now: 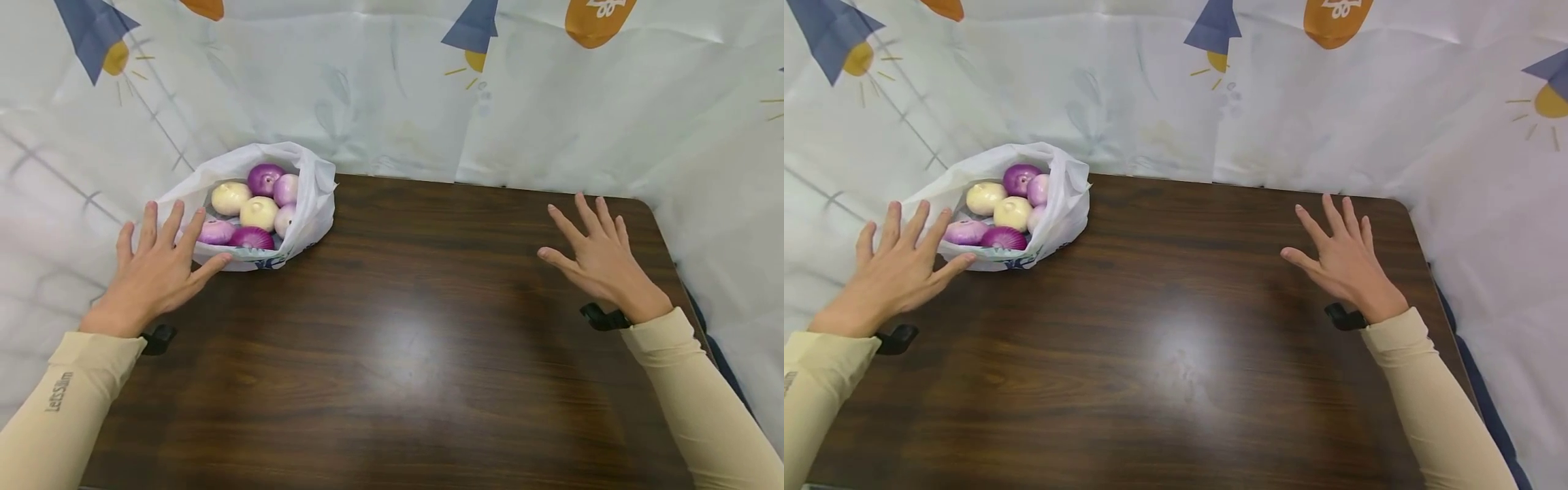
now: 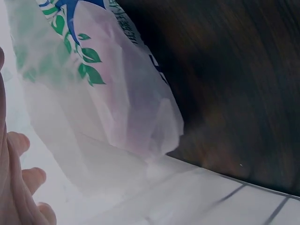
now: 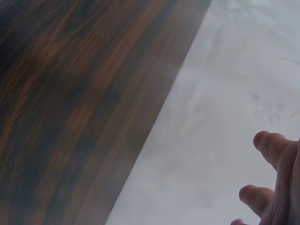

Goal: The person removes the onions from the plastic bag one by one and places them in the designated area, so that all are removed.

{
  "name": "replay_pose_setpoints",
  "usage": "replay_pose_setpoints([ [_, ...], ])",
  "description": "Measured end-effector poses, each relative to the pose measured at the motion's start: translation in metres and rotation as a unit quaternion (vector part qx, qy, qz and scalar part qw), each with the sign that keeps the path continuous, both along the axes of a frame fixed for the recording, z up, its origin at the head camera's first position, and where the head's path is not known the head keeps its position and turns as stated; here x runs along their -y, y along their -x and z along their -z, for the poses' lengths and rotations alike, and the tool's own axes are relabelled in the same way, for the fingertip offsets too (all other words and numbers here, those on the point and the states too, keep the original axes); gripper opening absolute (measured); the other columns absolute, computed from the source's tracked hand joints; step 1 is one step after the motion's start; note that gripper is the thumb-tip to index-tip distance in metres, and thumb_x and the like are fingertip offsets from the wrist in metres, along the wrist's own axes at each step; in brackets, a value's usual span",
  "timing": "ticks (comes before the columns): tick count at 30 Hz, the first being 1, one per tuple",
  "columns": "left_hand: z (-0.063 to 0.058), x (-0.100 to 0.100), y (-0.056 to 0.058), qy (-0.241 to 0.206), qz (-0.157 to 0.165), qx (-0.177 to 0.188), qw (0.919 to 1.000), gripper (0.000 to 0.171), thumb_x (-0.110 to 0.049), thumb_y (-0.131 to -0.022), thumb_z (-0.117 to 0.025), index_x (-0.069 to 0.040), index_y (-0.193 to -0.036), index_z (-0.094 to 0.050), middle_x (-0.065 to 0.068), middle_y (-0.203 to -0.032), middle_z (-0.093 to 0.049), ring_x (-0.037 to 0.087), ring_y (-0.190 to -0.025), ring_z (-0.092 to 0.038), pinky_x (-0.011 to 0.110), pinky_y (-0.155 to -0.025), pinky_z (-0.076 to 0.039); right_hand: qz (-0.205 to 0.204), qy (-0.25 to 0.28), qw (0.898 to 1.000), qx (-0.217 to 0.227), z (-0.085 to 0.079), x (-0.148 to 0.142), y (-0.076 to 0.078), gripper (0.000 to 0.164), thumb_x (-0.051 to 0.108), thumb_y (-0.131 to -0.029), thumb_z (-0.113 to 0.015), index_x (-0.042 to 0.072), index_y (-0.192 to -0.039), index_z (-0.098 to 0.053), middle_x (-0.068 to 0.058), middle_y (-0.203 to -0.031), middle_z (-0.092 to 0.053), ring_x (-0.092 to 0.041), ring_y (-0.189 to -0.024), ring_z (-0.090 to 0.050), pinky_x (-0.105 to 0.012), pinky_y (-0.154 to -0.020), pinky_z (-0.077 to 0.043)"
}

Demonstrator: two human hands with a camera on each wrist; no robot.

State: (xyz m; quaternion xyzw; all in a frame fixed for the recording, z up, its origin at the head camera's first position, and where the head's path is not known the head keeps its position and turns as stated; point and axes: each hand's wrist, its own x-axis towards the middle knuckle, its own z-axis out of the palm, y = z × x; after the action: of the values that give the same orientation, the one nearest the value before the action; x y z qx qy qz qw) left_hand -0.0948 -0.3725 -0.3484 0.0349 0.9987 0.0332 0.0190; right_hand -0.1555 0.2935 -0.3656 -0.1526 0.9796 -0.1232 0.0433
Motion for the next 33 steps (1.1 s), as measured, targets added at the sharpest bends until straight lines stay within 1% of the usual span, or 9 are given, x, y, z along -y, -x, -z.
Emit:
replay_pose_setpoints([
  [4,0.003,0.007,0.000,-0.011,-0.014,0.001,0.9998,0.090,-0.068,-0.102,-0.036,-0.015,-0.168,-0.003,0.026,-0.173,0.006,0.051,-0.156,0.023,0.077,-0.119,0.014,-0.010,0.000,1.000,0.000,0.000,0.008,0.005,0.080,0.064,-0.103,-0.043,0.033,-0.167,-0.008,-0.011,-0.175,0.014,-0.043,-0.160,0.022,-0.074,-0.123,0.010],
  [9,0.005,0.013,0.001,-0.019,-0.029,0.009,0.9994,0.093,-0.069,-0.102,-0.033,-0.011,-0.167,0.002,0.027,-0.172,0.010,0.054,-0.154,0.026,0.077,-0.119,0.013,-0.023,0.003,1.000,-0.006,-0.002,0.020,0.011,0.080,0.065,-0.103,-0.042,0.033,-0.167,-0.009,-0.012,-0.175,0.013,-0.045,-0.160,0.019,-0.074,-0.124,0.008],
  [16,0.008,0.016,0.003,-0.030,-0.049,0.008,0.9983,0.102,-0.070,-0.102,-0.031,0.001,-0.164,0.006,0.034,-0.169,0.008,0.060,-0.155,0.012,0.079,-0.114,-0.005,-0.037,0.011,0.999,-0.013,-0.006,0.046,0.021,0.079,0.067,-0.103,-0.040,0.034,-0.167,-0.010,-0.012,-0.175,0.011,-0.044,-0.161,0.016,-0.074,-0.124,0.005],
  [19,0.009,0.016,0.005,-0.052,-0.053,0.006,0.9972,0.104,-0.068,-0.103,-0.032,0.008,-0.162,0.007,0.039,-0.166,0.008,0.061,-0.155,0.005,0.080,-0.114,-0.010,-0.043,0.016,0.999,-0.015,-0.006,0.057,0.026,0.079,0.068,-0.102,-0.039,0.034,-0.167,-0.010,-0.013,-0.176,0.010,-0.045,-0.161,0.013,-0.075,-0.124,0.004],
  [21,0.010,0.017,0.007,-0.074,-0.056,0.000,0.9957,0.105,-0.066,-0.103,-0.035,0.011,-0.160,0.008,0.041,-0.166,0.007,0.061,-0.155,0.000,0.078,-0.117,-0.012,-0.047,0.019,0.999,-0.020,-0.006,0.064,0.030,0.079,0.069,-0.102,-0.039,0.034,-0.167,-0.011,-0.013,-0.176,0.008,-0.046,-0.162,0.010,-0.075,-0.124,0.002],
  [23,0.010,0.017,0.009,-0.100,-0.060,-0.009,0.9932,0.106,-0.064,-0.103,-0.039,0.012,-0.159,0.008,0.042,-0.165,0.003,0.061,-0.153,-0.007,0.076,-0.119,-0.015,-0.053,0.023,0.998,-0.025,-0.006,0.073,0.034,0.079,0.070,-0.102,-0.038,0.034,-0.167,-0.012,-0.014,-0.176,0.006,-0.046,-0.162,0.007,-0.075,-0.124,0.000],
  [27,0.008,0.016,0.013,-0.163,-0.091,-0.009,0.9824,0.106,-0.062,-0.103,-0.042,0.010,-0.160,0.011,0.044,-0.164,-0.004,0.063,-0.148,-0.018,0.074,-0.121,-0.018,-0.067,0.032,0.997,-0.031,-0.006,0.093,0.044,0.080,0.071,-0.101,-0.037,0.032,-0.167,-0.015,-0.013,-0.176,0.003,-0.046,-0.162,0.002,-0.075,-0.124,-0.003],
  [30,0.006,0.014,0.014,-0.191,-0.122,-0.015,0.9739,0.104,-0.062,-0.103,-0.040,0.011,-0.160,0.007,0.049,-0.156,-0.017,0.065,-0.141,-0.028,0.075,-0.117,-0.024,-0.075,0.040,0.996,-0.031,-0.006,0.110,0.051,0.080,0.072,-0.101,-0.036,0.031,-0.167,-0.016,-0.012,-0.177,0.001,-0.044,-0.163,0.001,-0.074,-0.124,-0.003],
  [33,0.004,0.011,0.016,-0.199,-0.148,-0.031,0.9683,0.104,-0.062,-0.101,-0.042,0.014,-0.160,-0.001,0.051,-0.147,-0.030,0.066,-0.132,-0.037,0.076,-0.109,-0.030,-0.084,0.053,0.995,-0.033,-0.005,0.128,0.057,0.080,0.073,-0.101,-0.036,0.031,-0.167,-0.019,-0.013,-0.176,-0.003,-0.044,-0.163,-0.003,-0.073,-0.125,-0.005],
])
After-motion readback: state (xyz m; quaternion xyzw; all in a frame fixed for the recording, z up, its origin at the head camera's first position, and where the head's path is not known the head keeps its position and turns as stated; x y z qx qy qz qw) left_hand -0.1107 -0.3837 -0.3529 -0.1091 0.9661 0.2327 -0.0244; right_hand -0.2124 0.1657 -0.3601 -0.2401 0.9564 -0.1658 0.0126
